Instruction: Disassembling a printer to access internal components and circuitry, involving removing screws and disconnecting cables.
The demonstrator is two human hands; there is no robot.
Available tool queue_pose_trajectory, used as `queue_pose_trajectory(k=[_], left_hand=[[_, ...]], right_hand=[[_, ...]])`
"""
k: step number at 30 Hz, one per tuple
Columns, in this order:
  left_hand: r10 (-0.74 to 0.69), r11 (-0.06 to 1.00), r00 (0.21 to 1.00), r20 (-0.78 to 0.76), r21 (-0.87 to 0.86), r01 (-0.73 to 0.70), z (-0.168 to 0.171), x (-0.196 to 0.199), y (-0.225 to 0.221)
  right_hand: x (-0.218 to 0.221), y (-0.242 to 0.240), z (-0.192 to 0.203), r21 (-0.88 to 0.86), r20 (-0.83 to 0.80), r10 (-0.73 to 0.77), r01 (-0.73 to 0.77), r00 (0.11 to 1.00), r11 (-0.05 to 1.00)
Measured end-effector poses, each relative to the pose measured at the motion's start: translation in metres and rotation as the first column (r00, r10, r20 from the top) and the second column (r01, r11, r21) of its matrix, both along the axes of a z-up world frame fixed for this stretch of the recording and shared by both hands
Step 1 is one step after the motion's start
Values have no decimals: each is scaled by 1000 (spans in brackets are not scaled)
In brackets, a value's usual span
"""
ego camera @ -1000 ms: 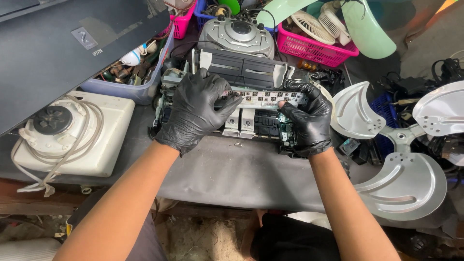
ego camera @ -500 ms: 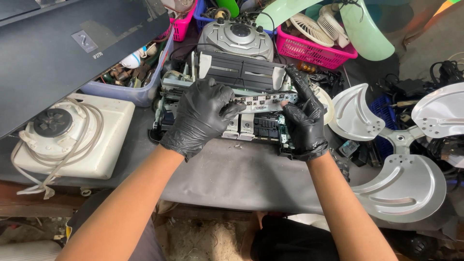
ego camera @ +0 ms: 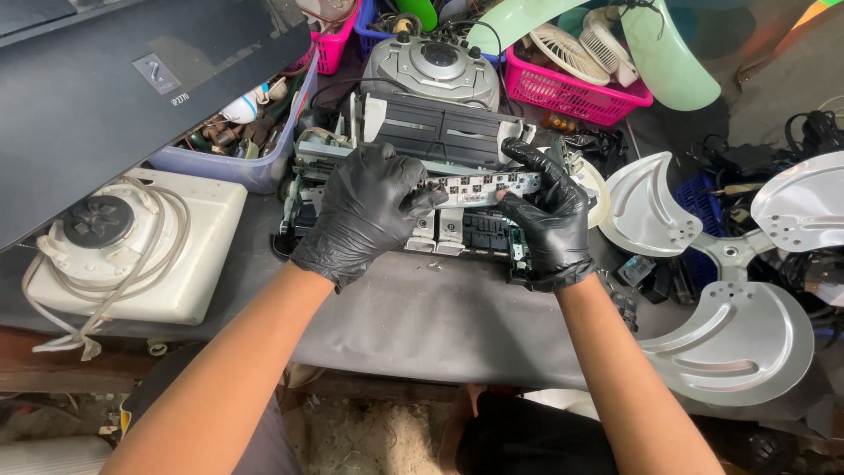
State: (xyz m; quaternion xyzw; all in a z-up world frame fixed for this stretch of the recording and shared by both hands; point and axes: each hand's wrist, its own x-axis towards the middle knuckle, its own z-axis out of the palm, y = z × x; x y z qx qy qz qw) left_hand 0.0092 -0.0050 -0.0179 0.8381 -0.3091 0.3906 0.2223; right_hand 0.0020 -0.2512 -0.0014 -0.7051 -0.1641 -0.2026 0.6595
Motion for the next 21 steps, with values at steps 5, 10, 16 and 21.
queue_pose_trajectory(k=[5, 10, 16, 21], left_hand=[[32, 999, 999, 12, 20, -33, -1, -3, -2], [-26, 1000, 1000, 13, 18, 26, 9, -7, -7], [19, 993, 997, -80, 119, -9, 6, -14, -16], [9, 986, 990, -142, 167, 15, -1, -12, -26]], right_hand=[[7, -7, -10, 74, 7, 57, -57, 998, 996], [-9, 0, 6, 90, -83, -3, 11, 997, 996], [-6, -26, -6, -16, -55, -54, 53, 997, 998], [-19, -42, -1, 99, -95, -7, 17, 995, 995]])
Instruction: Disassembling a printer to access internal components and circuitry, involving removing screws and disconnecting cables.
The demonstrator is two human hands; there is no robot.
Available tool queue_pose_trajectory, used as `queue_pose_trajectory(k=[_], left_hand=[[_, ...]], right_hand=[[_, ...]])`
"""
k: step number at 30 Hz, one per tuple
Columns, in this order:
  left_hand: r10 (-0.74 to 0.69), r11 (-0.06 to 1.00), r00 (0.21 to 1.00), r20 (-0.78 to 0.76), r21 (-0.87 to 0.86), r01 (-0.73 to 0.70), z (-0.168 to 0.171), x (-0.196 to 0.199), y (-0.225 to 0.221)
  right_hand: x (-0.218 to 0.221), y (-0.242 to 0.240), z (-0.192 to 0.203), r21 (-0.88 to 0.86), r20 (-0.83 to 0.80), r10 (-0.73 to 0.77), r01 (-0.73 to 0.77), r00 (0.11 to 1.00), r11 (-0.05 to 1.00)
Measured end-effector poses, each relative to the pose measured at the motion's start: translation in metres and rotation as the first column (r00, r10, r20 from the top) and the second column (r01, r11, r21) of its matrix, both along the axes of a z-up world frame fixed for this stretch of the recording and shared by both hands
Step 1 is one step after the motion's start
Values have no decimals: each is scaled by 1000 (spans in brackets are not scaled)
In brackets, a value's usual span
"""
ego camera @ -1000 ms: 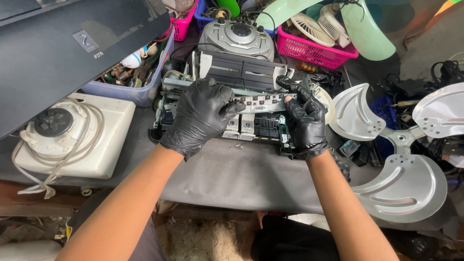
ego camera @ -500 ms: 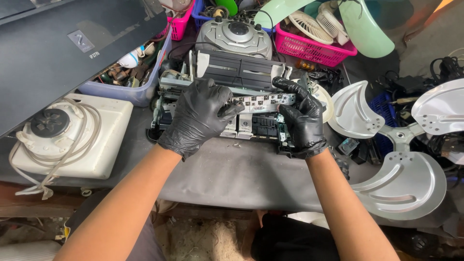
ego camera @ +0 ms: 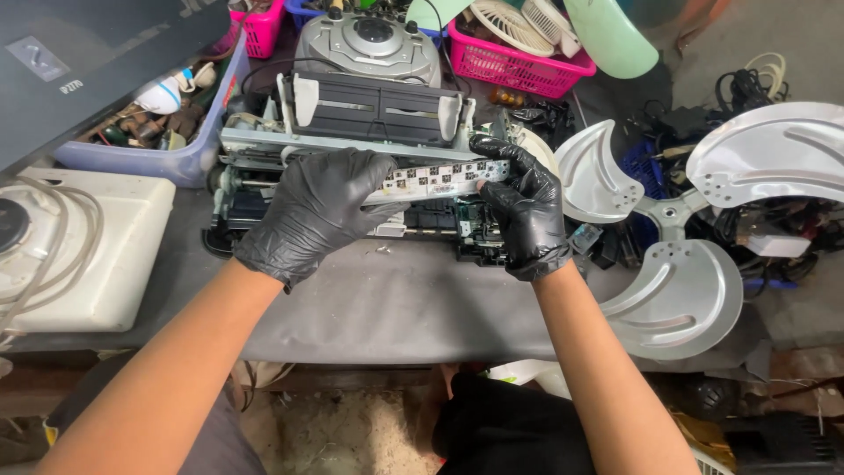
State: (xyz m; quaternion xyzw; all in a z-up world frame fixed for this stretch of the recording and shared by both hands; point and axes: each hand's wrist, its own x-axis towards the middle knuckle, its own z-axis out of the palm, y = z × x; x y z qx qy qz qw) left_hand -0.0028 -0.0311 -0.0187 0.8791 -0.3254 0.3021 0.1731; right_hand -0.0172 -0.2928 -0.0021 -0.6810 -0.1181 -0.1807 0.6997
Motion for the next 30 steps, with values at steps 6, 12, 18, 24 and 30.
queue_pose_trajectory(k=[6, 12, 18, 24, 30], left_hand=[[-31, 999, 996, -82, -18, 29, 1, -7, -19], [-28, 994, 960, -279, -112, -3, 4, -5, -49], [-514, 664, 714, -476, -748, -21, 42, -32, -117], [-693, 385, 638, -335, -921, -65, 2, -4, -194], [-738, 301, 582, -343, -938, -172, -54, 21, -240]], right_hand=[[-4, -37, -21, 89, -107, -47, 57, 993, 994], [-26, -58, 11, 248, -265, -141, 208, 954, 946], [-29, -79, -16, 92, -265, -195, 226, 944, 970], [-32, -90, -40, -103, -196, -78, 59, 978, 993], [-29, -98, -47, -46, -224, -11, 0, 975, 999]])
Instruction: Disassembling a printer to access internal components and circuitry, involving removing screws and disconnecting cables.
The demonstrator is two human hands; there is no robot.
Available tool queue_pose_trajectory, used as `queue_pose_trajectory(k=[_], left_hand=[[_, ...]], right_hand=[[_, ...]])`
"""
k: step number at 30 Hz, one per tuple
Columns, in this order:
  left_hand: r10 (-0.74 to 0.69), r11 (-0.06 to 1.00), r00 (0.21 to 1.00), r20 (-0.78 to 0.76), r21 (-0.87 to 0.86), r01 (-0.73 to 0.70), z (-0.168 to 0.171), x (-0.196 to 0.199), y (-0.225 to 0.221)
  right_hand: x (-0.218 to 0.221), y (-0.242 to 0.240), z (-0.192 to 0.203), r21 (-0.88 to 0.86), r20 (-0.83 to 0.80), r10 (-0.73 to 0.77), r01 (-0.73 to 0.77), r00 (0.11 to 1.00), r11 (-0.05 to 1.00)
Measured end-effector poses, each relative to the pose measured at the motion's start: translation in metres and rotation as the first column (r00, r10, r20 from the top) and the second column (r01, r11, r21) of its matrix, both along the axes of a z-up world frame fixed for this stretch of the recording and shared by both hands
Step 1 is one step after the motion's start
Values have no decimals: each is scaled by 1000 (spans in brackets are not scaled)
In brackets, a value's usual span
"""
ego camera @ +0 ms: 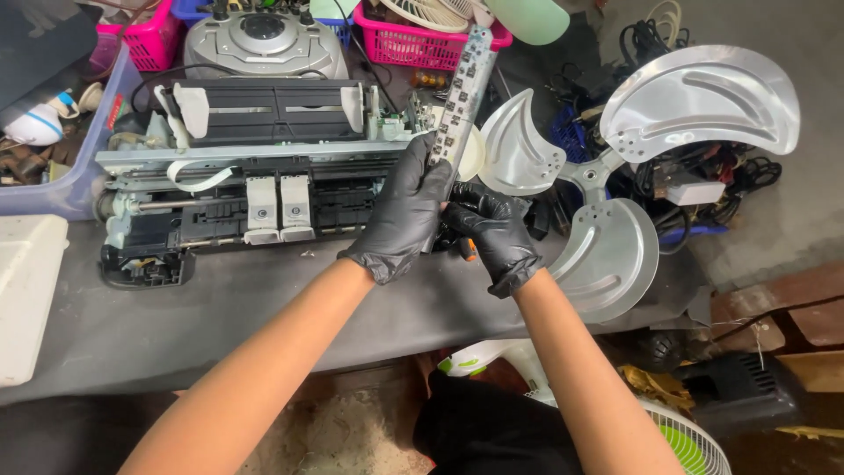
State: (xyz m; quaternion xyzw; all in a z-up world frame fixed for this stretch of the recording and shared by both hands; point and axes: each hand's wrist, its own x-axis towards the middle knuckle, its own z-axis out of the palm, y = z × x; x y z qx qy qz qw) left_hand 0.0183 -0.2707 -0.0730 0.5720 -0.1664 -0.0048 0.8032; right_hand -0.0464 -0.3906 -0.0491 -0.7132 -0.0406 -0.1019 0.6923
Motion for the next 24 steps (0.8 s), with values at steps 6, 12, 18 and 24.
queue_pose_trajectory(k=[6, 12, 18, 24], left_hand=[[-64, 998, 997, 49, -18, 64, 8, -9, -4], [-33, 995, 988, 152, 95, 19, 11, -7, 14], [42, 986, 978, 205, 152, -74, 0, -6, 19], [65, 992, 988, 143, 101, -80, -17, 2, 31]], right_hand=[[3, -13, -10, 15, -54, -42, 43, 998, 999], [-9, -9, 18, -132, -51, -213, 204, 976, 970], [7, -39, 13, -341, 1, -394, 371, 919, 864], [29, -73, -28, -663, -37, -563, 401, 825, 632]])
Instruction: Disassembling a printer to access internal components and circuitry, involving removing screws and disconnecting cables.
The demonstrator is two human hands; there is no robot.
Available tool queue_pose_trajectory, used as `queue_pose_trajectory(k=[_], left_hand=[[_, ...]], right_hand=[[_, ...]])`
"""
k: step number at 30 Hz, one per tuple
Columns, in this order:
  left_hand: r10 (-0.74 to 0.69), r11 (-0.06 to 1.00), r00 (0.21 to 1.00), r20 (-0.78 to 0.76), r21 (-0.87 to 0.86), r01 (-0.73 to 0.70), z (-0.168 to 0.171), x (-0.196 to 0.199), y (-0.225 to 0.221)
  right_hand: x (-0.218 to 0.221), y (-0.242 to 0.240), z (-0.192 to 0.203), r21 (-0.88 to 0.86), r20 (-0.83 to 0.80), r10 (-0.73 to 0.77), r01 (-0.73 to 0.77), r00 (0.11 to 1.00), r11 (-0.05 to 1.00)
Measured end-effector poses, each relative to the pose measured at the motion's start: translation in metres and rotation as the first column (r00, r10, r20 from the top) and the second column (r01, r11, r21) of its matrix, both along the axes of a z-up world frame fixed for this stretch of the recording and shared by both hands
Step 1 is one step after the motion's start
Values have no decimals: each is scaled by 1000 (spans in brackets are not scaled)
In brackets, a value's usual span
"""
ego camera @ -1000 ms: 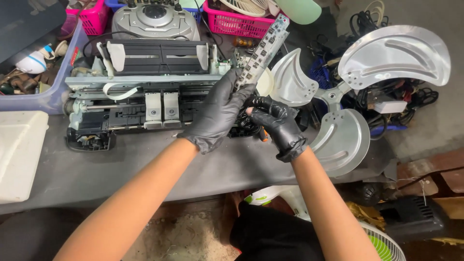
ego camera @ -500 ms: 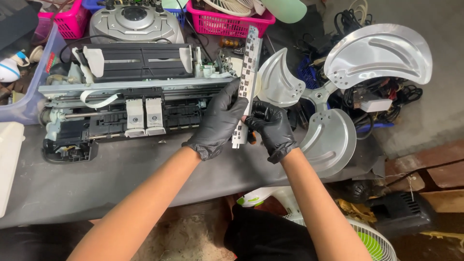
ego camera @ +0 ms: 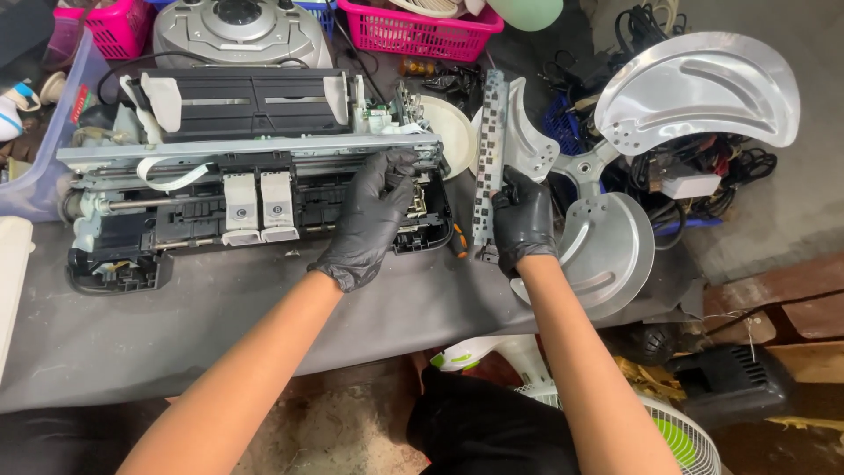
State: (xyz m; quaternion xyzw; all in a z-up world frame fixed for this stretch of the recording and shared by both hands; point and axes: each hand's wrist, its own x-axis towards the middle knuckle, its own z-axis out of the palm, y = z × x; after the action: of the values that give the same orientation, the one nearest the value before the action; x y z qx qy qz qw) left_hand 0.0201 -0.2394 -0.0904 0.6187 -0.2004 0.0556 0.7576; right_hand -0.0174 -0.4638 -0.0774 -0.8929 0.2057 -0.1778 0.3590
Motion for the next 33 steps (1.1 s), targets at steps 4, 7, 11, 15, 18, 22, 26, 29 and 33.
queue_pose_trajectory(k=[4, 7, 11, 15, 18, 22, 26, 29, 33], left_hand=[[18, 1000, 1000, 2, -9, -18, -2, 0, -3], [-9, 1000, 1000, -6, -8, 9, 5, -6, 2], [17, 998, 1000, -2, 54, -17, 5, -6, 3], [-11, 999, 1000, -13, 45, 12, 8, -3, 3], [-20, 998, 999, -32, 52, 22, 12, -5, 8], [-45, 999, 999, -2, 28, 45, 14, -5, 11], [-71, 997, 997, 4, -10, 71, 7, -1, 12], [-78, 997, 997, 6, 6, 78, 6, -1, 15], [-121, 992, 990, 67, 41, 118, 26, 2, 34]], right_hand=[[-1, 9, -7, -80, -57, 42, -46, 997, 996], [-2, 31, -4, -200, -149, 18, -48, 989, 979], [6, 28, -7, -227, -173, -19, -21, 985, 974], [8, 30, -1, -278, -208, -18, -41, 978, 960], [4, 36, 5, -313, -214, -10, -59, 977, 948], [6, 38, 5, -323, -206, -18, -51, 978, 945], [13, 17, -12, -344, -173, 52, -110, 983, 933], [11, 23, -4, -341, -114, 76, -110, 991, 934], [6, 41, 17, -235, 58, 163, -145, 985, 961]])
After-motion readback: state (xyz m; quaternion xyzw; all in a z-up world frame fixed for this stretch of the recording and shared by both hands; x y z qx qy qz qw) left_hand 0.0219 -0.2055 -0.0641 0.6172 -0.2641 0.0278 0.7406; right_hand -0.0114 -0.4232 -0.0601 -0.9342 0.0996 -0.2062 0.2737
